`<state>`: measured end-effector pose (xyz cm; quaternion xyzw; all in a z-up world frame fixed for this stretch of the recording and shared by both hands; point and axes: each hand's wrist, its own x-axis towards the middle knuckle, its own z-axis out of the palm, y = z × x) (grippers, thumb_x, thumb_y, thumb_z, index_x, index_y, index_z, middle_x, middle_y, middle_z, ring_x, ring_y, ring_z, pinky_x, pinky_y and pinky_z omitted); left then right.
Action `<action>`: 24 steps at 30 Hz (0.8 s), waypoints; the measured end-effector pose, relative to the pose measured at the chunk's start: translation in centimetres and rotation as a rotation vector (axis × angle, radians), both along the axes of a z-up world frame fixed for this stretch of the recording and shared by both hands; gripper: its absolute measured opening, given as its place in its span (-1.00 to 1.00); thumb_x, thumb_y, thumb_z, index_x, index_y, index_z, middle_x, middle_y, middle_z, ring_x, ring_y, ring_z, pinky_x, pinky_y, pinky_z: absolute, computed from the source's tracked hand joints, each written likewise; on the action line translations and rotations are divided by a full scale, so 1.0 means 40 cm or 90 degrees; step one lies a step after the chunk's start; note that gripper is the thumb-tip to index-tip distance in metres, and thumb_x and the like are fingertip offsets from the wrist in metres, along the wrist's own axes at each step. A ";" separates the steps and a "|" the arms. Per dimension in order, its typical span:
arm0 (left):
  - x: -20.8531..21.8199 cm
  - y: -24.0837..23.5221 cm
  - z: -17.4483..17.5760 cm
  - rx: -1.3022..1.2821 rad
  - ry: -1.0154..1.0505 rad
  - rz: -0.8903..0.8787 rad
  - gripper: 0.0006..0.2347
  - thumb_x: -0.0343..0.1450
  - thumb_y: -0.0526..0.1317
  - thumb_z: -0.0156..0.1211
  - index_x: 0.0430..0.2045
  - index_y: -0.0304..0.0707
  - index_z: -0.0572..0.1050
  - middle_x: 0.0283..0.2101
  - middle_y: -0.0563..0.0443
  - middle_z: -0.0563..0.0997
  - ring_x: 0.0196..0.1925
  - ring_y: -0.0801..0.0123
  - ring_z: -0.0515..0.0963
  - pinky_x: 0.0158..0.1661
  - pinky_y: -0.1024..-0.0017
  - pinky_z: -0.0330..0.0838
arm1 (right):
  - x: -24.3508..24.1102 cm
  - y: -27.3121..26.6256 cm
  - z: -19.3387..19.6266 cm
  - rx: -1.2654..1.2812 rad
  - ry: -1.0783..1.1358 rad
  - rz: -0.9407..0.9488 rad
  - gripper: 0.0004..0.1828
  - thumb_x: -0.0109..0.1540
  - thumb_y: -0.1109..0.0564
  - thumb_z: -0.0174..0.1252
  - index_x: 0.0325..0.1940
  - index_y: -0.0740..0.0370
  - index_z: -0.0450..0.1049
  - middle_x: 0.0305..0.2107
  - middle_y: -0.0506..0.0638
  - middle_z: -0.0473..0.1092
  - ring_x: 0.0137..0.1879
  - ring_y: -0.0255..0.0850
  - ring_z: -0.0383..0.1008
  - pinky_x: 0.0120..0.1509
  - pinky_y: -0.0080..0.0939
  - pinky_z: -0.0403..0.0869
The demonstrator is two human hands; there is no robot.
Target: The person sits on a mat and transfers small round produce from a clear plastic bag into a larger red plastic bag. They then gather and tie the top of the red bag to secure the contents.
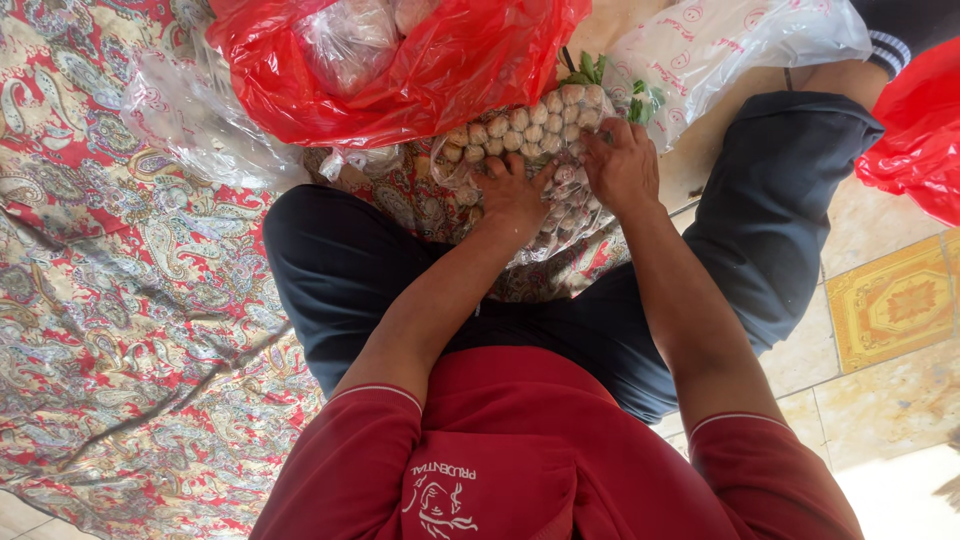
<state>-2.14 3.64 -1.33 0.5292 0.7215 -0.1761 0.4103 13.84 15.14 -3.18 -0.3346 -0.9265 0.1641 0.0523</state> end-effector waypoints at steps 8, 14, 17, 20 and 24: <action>-0.004 0.009 0.015 -0.027 -0.033 0.011 -0.39 0.52 0.20 -0.06 0.49 0.43 -0.10 0.47 -0.37 -0.06 0.44 -0.48 -0.08 0.30 -0.43 -0.03 | -0.045 -0.008 -0.009 0.102 -0.112 -0.059 -0.78 0.22 -0.06 0.34 -0.14 0.05 0.65 0.05 -0.01 0.40 0.16 0.00 0.37 0.07 0.10 0.35; -0.010 0.017 0.022 -0.029 -0.022 0.012 -0.39 0.50 0.20 -0.03 0.47 0.46 -0.09 0.47 -0.35 -0.08 0.45 -0.46 -0.09 0.28 -0.44 -0.03 | -0.046 -0.007 0.002 0.054 -0.046 -0.046 -0.72 0.15 -0.09 0.39 -0.14 0.05 0.65 0.05 0.00 0.40 0.17 0.02 0.34 0.07 0.12 0.34; -0.001 0.016 0.015 -0.030 -0.018 0.014 -0.39 0.50 0.20 -0.02 0.48 0.47 -0.07 0.46 -0.35 -0.06 0.45 -0.46 -0.07 0.29 -0.43 -0.02 | -0.043 -0.019 0.000 0.046 -0.054 -0.049 -0.70 0.11 -0.08 0.41 -0.16 0.06 0.65 0.03 0.03 0.39 0.17 0.04 0.34 0.05 0.13 0.34; 0.003 0.017 0.009 -0.037 -0.011 0.006 -0.39 0.50 0.22 -0.04 0.48 0.47 -0.07 0.46 -0.37 -0.06 0.44 -0.47 -0.06 0.29 -0.43 0.00 | -0.050 -0.019 -0.015 0.017 -0.078 -0.096 -0.74 0.09 -0.02 0.40 -0.19 0.07 0.65 0.01 0.05 0.40 0.15 0.06 0.36 0.05 0.13 0.36; 0.001 0.020 0.004 -0.041 -0.003 -0.009 -0.38 0.50 0.23 -0.06 0.49 0.47 -0.10 0.44 -0.39 -0.07 0.43 -0.49 -0.06 0.27 -0.43 0.01 | -0.046 0.014 -0.035 -0.046 0.036 -0.137 -0.82 0.21 0.01 0.41 -0.21 0.10 0.61 -0.05 0.05 0.43 0.13 0.10 0.39 0.17 0.10 0.39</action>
